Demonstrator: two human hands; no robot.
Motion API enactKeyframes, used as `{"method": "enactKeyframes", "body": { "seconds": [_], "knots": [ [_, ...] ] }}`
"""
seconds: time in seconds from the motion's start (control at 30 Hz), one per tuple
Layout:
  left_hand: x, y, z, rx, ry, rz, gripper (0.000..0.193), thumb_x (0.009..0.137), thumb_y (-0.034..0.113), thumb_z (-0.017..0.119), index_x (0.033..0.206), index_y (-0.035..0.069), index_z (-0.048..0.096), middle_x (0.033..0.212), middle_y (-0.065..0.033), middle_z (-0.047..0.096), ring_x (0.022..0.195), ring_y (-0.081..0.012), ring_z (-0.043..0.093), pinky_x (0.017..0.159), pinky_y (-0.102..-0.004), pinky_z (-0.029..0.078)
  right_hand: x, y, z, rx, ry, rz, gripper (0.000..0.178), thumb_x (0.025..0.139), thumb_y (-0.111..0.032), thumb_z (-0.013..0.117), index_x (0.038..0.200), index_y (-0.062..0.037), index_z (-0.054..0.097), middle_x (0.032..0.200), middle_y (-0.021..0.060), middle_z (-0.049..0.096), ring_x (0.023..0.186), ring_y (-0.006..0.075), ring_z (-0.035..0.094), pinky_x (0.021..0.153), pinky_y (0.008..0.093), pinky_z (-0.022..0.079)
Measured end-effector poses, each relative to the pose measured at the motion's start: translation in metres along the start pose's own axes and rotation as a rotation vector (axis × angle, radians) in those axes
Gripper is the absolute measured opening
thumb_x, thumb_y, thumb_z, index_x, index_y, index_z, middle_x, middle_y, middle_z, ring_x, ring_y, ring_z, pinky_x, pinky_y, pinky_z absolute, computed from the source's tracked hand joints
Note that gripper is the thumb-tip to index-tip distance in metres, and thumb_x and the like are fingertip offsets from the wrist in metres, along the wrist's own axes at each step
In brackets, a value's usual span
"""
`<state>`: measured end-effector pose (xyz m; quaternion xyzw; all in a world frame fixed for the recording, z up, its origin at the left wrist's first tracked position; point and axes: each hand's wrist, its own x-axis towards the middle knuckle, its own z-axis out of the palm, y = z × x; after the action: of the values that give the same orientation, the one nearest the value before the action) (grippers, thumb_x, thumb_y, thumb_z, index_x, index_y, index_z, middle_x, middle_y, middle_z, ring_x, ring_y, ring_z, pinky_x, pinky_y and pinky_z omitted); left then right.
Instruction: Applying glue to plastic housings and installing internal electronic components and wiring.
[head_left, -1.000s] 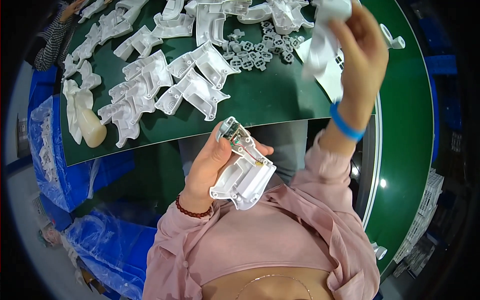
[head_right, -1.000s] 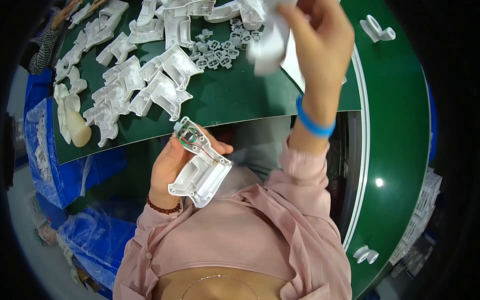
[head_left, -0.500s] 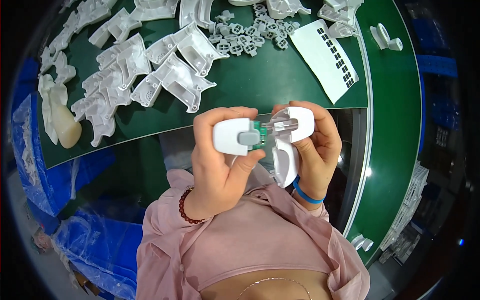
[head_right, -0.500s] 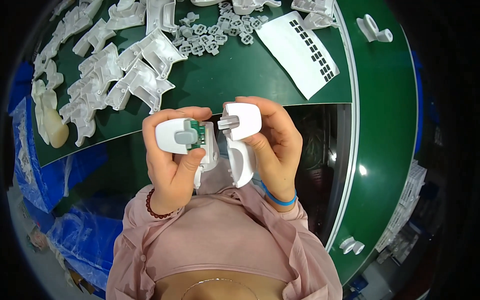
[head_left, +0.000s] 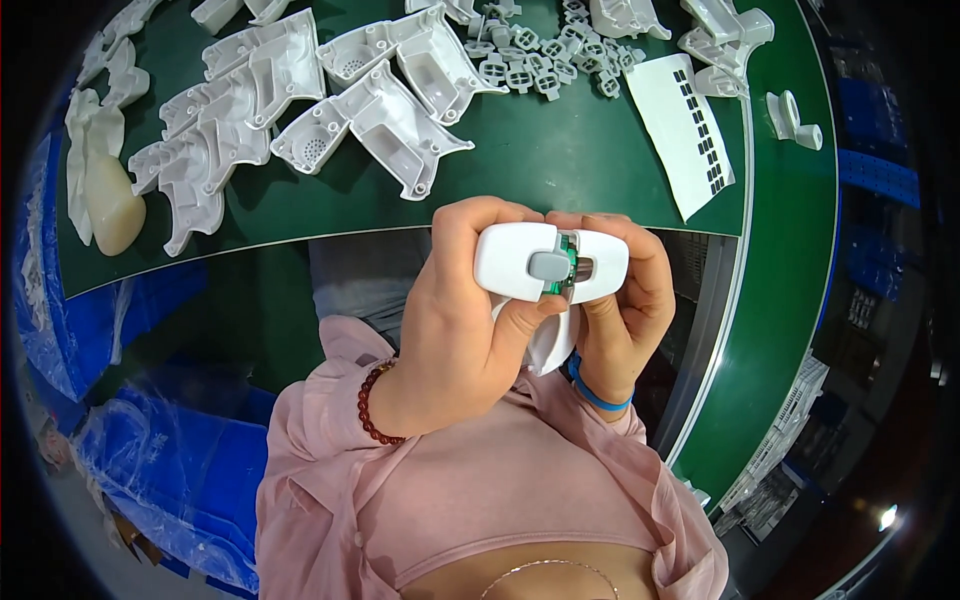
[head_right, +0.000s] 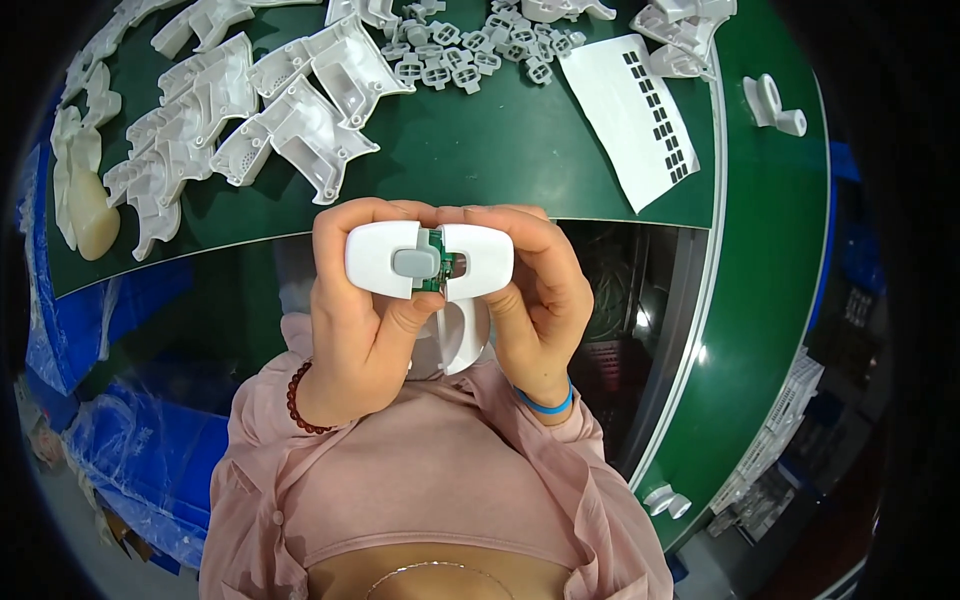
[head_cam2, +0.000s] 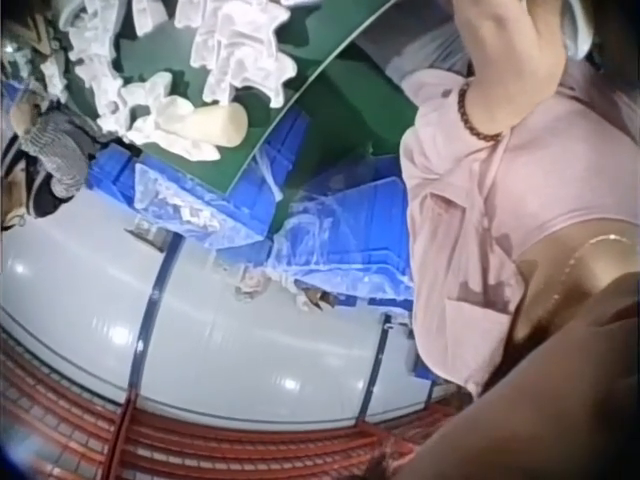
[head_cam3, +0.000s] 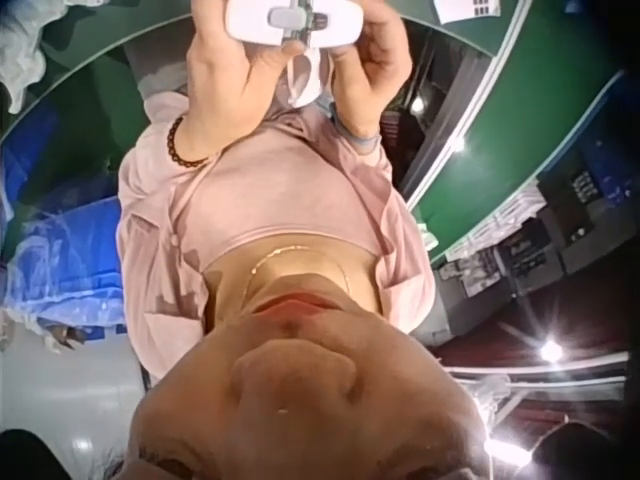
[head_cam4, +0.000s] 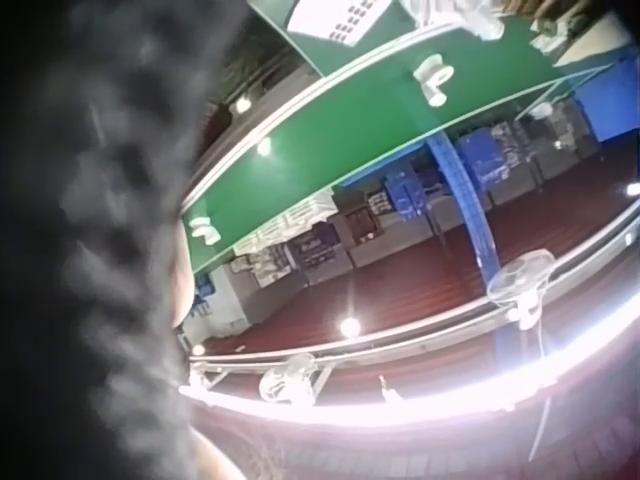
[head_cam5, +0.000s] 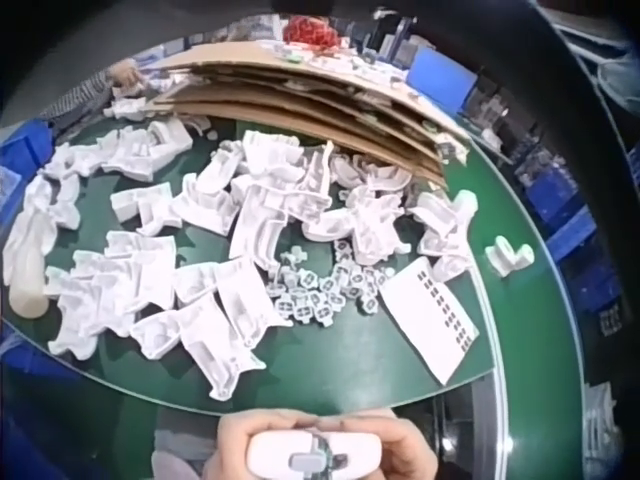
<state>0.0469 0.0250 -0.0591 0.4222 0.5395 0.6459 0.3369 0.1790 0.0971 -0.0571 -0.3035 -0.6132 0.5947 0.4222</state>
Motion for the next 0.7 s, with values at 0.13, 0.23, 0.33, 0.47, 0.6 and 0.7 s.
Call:
{"method": "enactKeyframes", "body": {
  "seconds": [0.13, 0.23, 0.33, 0.47, 0.6, 0.7],
  "knots": [
    [0.000, -0.003, -0.003, 0.042, -0.023, 0.019, 0.051, 0.089, 0.018, 0.072, 0.122, -0.003, 0.040, 0.113, -0.0161, 0.056, 0.094, -0.0293, 0.062, 0.080, -0.0362, 0.050, 0.000, 0.000, 0.006, -0.070, 0.007, -0.101, 0.035, 0.092, -0.011, 0.066, 0.120, 0.0066, 0.054, 0.115, 0.0229, 0.064, 0.105, 0.0265, 0.065, 0.093, 0.0334, 0.051],
    [-0.002, -0.009, -0.004, 0.039, -0.036, 0.045, 0.060, 0.087, 0.030, 0.073, 0.123, -0.003, 0.038, 0.115, -0.0168, 0.054, 0.095, -0.0302, 0.061, 0.081, -0.0371, 0.050, -0.003, 0.001, 0.004, -0.142, 0.012, -0.132, 0.036, 0.093, -0.012, 0.066, 0.121, 0.0068, 0.054, 0.115, 0.0231, 0.064, 0.105, 0.0255, 0.065, 0.092, 0.0332, 0.051],
    [-0.002, -0.011, -0.004, 0.032, -0.040, 0.062, 0.077, 0.082, 0.047, 0.074, 0.125, -0.004, 0.035, 0.115, -0.0175, 0.053, 0.096, -0.0298, 0.061, 0.082, -0.0375, 0.050, -0.005, 0.002, 0.005, -0.189, 0.010, -0.127, 0.036, 0.093, -0.014, 0.066, 0.120, 0.0066, 0.053, 0.114, 0.0225, 0.064, 0.103, 0.0242, 0.065, 0.091, 0.0329, 0.051],
    [-0.006, -0.012, 0.003, 0.056, -0.014, 0.078, 0.098, 0.072, 0.064, 0.073, 0.127, -0.004, 0.030, 0.118, -0.0196, 0.053, 0.100, -0.0284, 0.061, 0.085, -0.0376, 0.051, -0.010, 0.011, 0.011, -0.307, 0.037, -0.185, 0.037, 0.094, -0.019, 0.067, 0.119, 0.0050, 0.054, 0.111, 0.0196, 0.065, 0.099, 0.0217, 0.065, 0.089, 0.0315, 0.051],
    [-0.006, -0.009, 0.009, -0.004, -0.065, 0.071, 0.105, 0.068, 0.064, 0.076, 0.132, 0.001, 0.022, 0.131, -0.0266, 0.047, 0.115, -0.0297, 0.055, 0.098, -0.0415, 0.046, -0.008, 0.012, 0.022, -0.138, 0.098, -0.179, 0.028, 0.094, -0.012, 0.064, 0.115, 0.0054, 0.060, 0.103, 0.0130, 0.065, 0.089, 0.0178, 0.059, 0.080, 0.0288, 0.047],
    [-0.007, -0.014, 0.011, -0.048, -0.021, 0.143, 0.114, 0.068, 0.059, 0.082, 0.139, 0.001, 0.015, 0.137, -0.0308, 0.040, 0.124, -0.0342, 0.049, 0.105, -0.0448, 0.041, -0.004, 0.002, 0.020, -0.011, -0.032, -0.053, 0.040, 0.092, -0.017, 0.067, 0.124, 0.0040, 0.055, 0.112, 0.0146, 0.062, 0.098, 0.0207, 0.058, 0.087, 0.0316, 0.046]
  ]
}}
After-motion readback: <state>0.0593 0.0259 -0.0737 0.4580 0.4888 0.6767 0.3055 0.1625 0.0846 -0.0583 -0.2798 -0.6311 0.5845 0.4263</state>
